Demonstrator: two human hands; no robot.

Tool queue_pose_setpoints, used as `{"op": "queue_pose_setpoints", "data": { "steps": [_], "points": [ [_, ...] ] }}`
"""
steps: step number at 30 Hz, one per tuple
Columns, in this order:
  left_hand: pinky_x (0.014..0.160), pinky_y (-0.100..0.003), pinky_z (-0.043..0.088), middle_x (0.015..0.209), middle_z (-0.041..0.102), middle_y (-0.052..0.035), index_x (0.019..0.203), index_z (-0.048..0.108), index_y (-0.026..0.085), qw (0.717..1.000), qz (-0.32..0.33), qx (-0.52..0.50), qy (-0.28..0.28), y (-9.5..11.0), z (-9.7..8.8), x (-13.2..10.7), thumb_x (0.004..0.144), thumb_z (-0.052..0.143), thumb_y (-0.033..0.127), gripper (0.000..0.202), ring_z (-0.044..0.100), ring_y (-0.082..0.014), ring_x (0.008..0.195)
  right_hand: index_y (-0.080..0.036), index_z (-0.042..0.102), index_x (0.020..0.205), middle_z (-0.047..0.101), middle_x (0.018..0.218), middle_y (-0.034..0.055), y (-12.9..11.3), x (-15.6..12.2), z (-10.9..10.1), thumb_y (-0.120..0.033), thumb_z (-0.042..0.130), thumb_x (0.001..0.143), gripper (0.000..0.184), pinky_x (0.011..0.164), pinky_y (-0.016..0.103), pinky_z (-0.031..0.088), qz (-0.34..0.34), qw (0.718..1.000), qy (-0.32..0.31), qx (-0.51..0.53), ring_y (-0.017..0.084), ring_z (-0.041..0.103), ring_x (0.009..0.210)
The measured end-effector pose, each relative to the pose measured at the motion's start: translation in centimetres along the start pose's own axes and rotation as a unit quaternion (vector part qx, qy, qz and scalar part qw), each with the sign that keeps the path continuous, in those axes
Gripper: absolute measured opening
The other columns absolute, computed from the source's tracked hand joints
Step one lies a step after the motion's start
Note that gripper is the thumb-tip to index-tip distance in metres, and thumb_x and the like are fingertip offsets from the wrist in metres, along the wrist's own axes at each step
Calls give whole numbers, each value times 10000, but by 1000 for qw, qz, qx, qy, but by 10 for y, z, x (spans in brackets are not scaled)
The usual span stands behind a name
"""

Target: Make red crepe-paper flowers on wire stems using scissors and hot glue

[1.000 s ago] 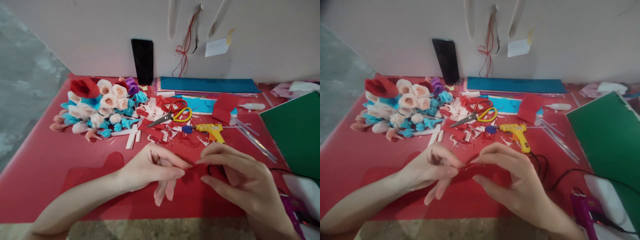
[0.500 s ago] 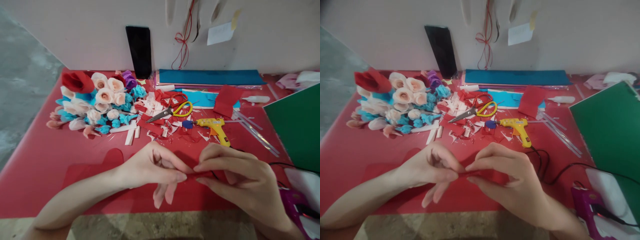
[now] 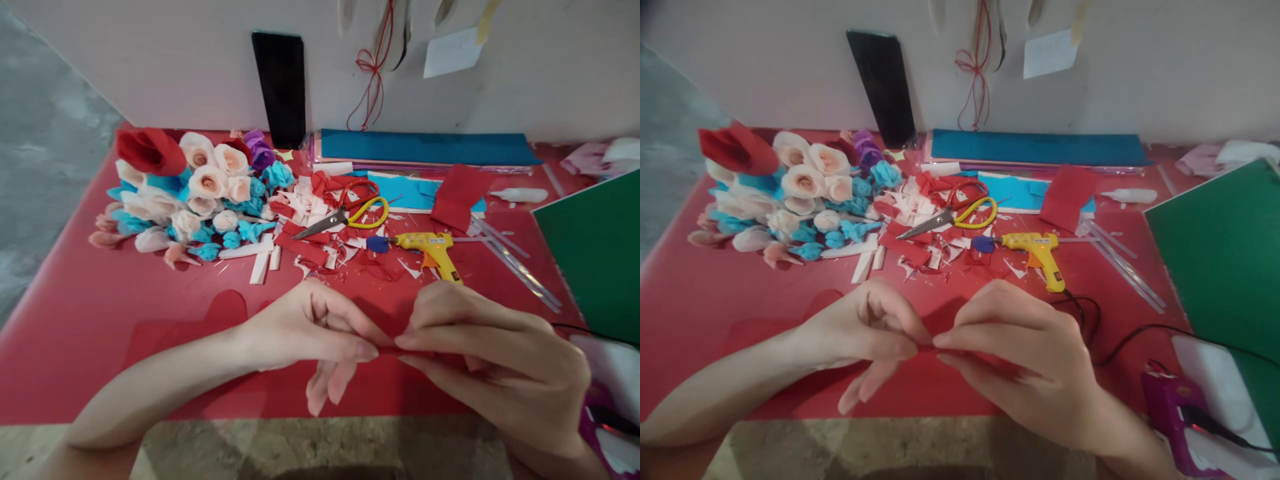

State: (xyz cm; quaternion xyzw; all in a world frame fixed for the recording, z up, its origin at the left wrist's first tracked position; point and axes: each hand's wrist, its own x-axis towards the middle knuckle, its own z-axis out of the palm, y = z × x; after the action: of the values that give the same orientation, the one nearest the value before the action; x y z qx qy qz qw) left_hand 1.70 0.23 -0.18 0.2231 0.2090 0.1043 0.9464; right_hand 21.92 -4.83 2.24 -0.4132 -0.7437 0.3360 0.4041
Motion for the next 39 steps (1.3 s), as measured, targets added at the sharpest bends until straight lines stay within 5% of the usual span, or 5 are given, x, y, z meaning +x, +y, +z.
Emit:
{"op": "queue_pose_setpoints", "data": {
  "steps": [17,21,28,39],
  "points": [
    [303,-90,436,475,672,-8,882,724,137,999,-14,-5,-36,1,0,1,791,566,59,198,589,-103,313,-214,692,837,692,693,5,-9,16,-13,-86,608,799,158,582,230,540,-116,976,-51,-178,125,622,633],
    [313,-67,417,484,671,-7,901,723,138,998,-30,18,-44,2,-1,0,801,531,17,248,584,-81,317,-155,668,874,682,712,38,-8,15,-11,-73,618,781,134,659,207,541,-110,982,-26,-150,119,630,649],
    [349,-69,446,479,665,-2,979,712,133,998,-4,46,-33,1,-1,0,814,542,37,256,558,-59,294,-160,639,816,638,680,-7,-9,10,-6,-64,610,743,124,641,78,501,14,995,-47,-82,58,602,658],
    [317,-58,396,480,667,5,964,719,165,998,2,50,-34,2,2,-1,805,496,-7,324,589,-71,329,-138,666,798,621,689,16,-12,8,-6,-76,552,808,130,658,65,489,-33,989,-27,-141,52,590,664]
  ]
}}
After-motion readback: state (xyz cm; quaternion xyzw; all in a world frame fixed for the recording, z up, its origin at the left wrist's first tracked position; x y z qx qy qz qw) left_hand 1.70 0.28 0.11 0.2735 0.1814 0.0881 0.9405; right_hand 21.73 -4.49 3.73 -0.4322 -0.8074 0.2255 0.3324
